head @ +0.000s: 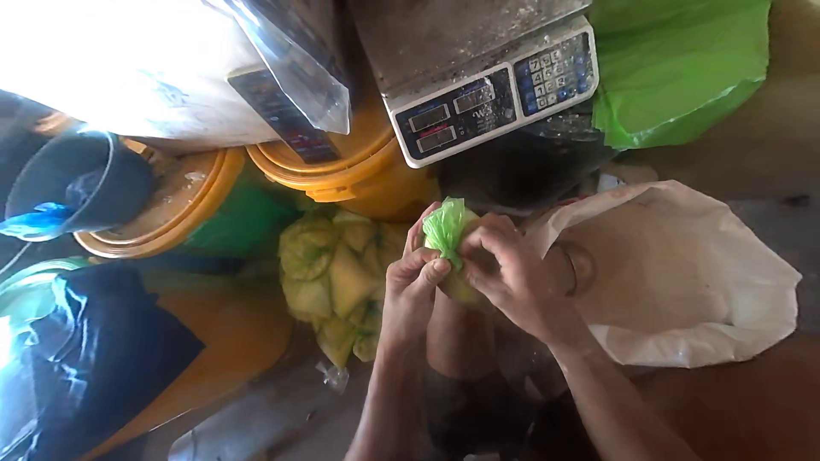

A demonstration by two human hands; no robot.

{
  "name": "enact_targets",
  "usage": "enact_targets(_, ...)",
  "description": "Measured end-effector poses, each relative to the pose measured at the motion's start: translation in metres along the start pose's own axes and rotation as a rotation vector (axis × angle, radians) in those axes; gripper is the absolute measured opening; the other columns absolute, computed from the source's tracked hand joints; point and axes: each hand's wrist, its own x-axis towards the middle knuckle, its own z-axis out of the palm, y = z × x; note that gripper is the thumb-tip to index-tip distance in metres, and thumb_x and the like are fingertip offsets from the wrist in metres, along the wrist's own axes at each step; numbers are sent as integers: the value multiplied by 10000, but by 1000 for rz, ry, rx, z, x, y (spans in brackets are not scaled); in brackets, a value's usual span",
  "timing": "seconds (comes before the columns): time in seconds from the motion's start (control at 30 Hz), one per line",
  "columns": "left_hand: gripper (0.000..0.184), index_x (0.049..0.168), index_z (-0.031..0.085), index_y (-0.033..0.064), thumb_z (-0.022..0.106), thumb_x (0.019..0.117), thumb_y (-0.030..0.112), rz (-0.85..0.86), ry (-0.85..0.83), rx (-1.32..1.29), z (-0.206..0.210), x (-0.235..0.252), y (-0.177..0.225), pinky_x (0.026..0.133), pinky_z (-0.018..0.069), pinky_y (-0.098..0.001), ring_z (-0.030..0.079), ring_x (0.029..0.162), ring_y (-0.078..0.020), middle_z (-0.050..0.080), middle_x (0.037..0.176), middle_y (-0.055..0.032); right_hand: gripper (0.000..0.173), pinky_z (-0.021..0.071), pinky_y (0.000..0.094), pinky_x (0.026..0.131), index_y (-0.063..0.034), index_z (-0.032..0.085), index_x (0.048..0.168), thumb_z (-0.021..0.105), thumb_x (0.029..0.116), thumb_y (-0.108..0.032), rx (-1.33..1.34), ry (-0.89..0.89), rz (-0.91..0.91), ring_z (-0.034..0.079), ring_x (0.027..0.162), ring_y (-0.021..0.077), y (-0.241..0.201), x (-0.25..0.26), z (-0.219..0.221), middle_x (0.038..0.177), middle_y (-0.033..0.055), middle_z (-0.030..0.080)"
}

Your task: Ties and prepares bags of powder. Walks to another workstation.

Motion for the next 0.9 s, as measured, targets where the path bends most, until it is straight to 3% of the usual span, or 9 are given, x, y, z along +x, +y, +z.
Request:
enact_targets(0.13, 247, 931, 777, 129, 617, 1030, 289, 19, 36, 113, 2, -8, 1, 1039, 504, -337, 588, 1249, -153, 658, 1313, -70, 282, 499, 349, 990, -108, 723, 1044, 589, 994, -351, -21, -4, -5, 577, 1182, 153, -3, -12, 0, 1153, 39, 659)
enact_targets(0.2, 232, 968, 781, 117, 606, 1038, 255, 33, 7, 158, 1, -11, 3, 1051, 502, -336, 590, 1249, -145, 655, 1321, -76, 316, 507, 317, 981, -115, 729, 1023, 601, 995, -402, 37, 16, 36, 578, 1180, 132, -5, -12, 0, 1160, 35, 660)
enact_targets(0.3, 131, 945, 768, 102, 667, 992, 170, 76, 66, 221, 7, -12, 7, 948, 547, -277, 635, 1108, -94, 676, 1212, -52, 217, 498, 276, 963, -107, 727, 977, 637, 969, -304, 91, 103, 65, 576, 1156, 120, -7, -11, 10, 1124, 36, 657)
enact_targets(0.43, 128, 933, 726, 42, 636, 983, 118, 97, 248, 272, 25, -12, 10, 1063, 498, -328, 535, 1319, -216, 572, 1400, -159, 148, 483, 284, 1005, -90, 702, 964, 642, 953, -225, 16, 237, -35, 573, 1177, 155, -12, -6, 23, 1105, 71, 651)
enact_targets(0.57, 217, 1121, 714, 43, 559, 1017, 155, 142, 141, 461, 26, -22, 8, 1183, 407, -405, 387, 1474, -298, 442, 1548, -205, 137, 462, 326, 1040, -102, 683, 934, 648, 952, -233, -61, 287, -126, 561, 1207, 190, -18, -1, 23, 1109, 73, 659)
enact_targets(0.7, 283, 1212, 697, 82, 523, 1058, 245, 177, 247, 423, 34, -30, -5, 1229, 325, -393, 382, 1482, -228, 509, 1521, -124, 117, 398, 425, 1135, -151, 670, 937, 626, 969, -254, -119, 207, -197, 524, 1308, 218, -42, -2, 25, 1192, 50, 666)
enact_targets(0.8, 591, 1516, 435, 20, 477, 1067, 403, 187, 225, 151, 14, -33, -23, 1220, 330, -398, 344, 1503, -264, 376, 1613, -161, 128, 316, 550, 1199, -181, 626, 917, 558, 992, -259, -145, 106, -311, 514, 1355, 235, -62, -16, 39, 1210, 13, 679)
enact_targets(0.87, 618, 1521, 460, 42, 531, 1043, 428, 189, 174, 106, 1, -34, -18, 1229, 312, -411, 309, 1524, -278, 337, 1638, -164, 131, 304, 571, 1205, -185, 622, 925, 560, 999, -274, -84, 32, -332, 491, 1379, 254, -61, -21, 41, 1230, 21, 664)
enact_targets(0.9, 551, 1434, 568, 52, 539, 1039, 435, 198, 164, 106, -2, -35, -14, 1235, 304, -426, 314, 1522, -295, 377, 1618, -164, 148, 328, 549, 1203, -186, 621, 954, 565, 1011, -311, -29, 18, -298, 478, 1390, 253, -55, -22, 40, 1256, 34, 646)
